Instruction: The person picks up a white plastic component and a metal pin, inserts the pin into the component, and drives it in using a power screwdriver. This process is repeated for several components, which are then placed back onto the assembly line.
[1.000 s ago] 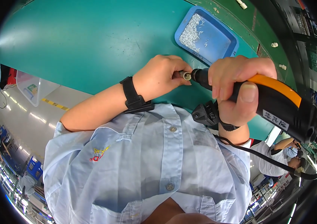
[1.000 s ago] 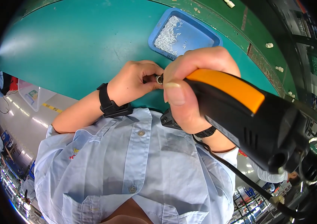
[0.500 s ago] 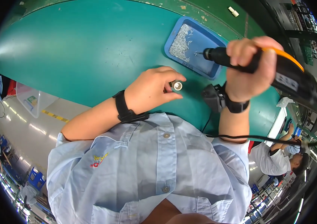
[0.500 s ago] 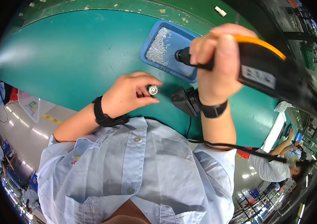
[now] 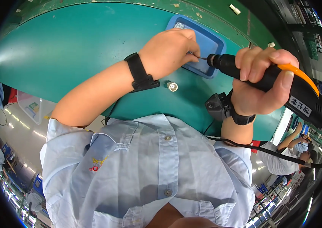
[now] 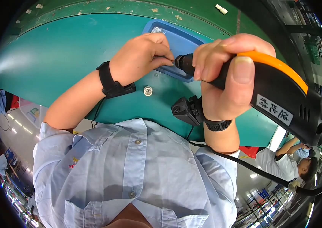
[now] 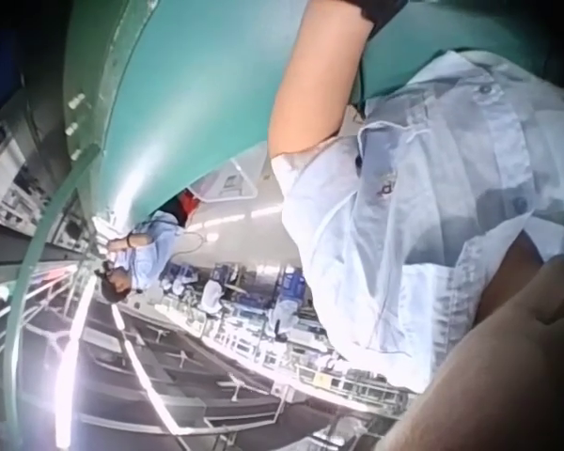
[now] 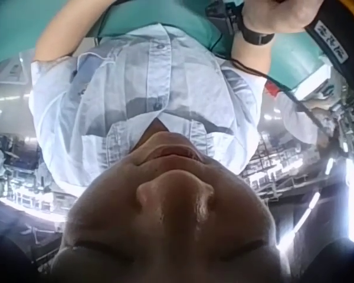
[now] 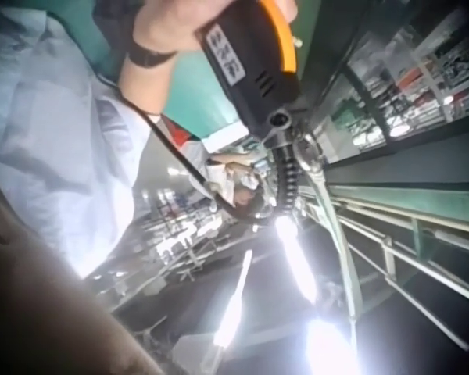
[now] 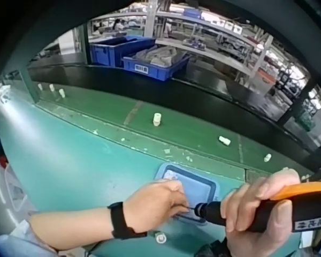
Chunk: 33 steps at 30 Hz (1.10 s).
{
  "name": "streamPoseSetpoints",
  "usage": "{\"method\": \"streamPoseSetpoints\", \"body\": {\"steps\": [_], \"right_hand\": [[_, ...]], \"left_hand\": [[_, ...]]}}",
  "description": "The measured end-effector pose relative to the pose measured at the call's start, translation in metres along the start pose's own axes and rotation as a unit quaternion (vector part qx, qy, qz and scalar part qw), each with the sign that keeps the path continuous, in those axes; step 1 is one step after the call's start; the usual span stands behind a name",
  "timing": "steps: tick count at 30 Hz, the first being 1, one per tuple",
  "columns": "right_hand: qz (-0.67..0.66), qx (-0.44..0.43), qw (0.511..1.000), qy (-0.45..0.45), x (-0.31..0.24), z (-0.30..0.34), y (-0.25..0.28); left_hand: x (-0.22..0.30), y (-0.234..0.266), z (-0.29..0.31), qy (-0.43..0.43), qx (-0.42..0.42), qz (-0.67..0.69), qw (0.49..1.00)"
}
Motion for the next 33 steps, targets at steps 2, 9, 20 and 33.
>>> {"method": "streamPoseSetpoints", "body": {"steps": [2,9,20,33], "right_hand": [[0.012,0.009,1.000,-0.018,-0.001,0.001,0.001],[0.031,0.055,0.998,-0.027,-0.017,0.007,0.019],[-0.076,-0.043,0.996,-0.025,-0.043,0.004,-0.005],[-0.081,-0.075,0.994,-0.015,-0.044,0.007,-0.031]], "left_hand": [[-0.004,-0.005,-0.007,-0.003,-0.026,-0.002,1.000],[-0.005,-0.016,-0.016,-0.018,-0.035,0.028,0.999],[0.014,-0.001,0.010,-0.022,-0.017,0.211,0.977],[0.031,0.002,0.042,0.002,0.010,0.216,0.976]]}}
Point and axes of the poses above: each hand's wrist, its own z-axis away from the middle knuckle, its own y-axis out of the back of the hand, x = y × z, the point moved 9 cm from there along -z, towards the middle knuckle, and after that the axes turned 13 degrees about -x, right-handed, at the moved point
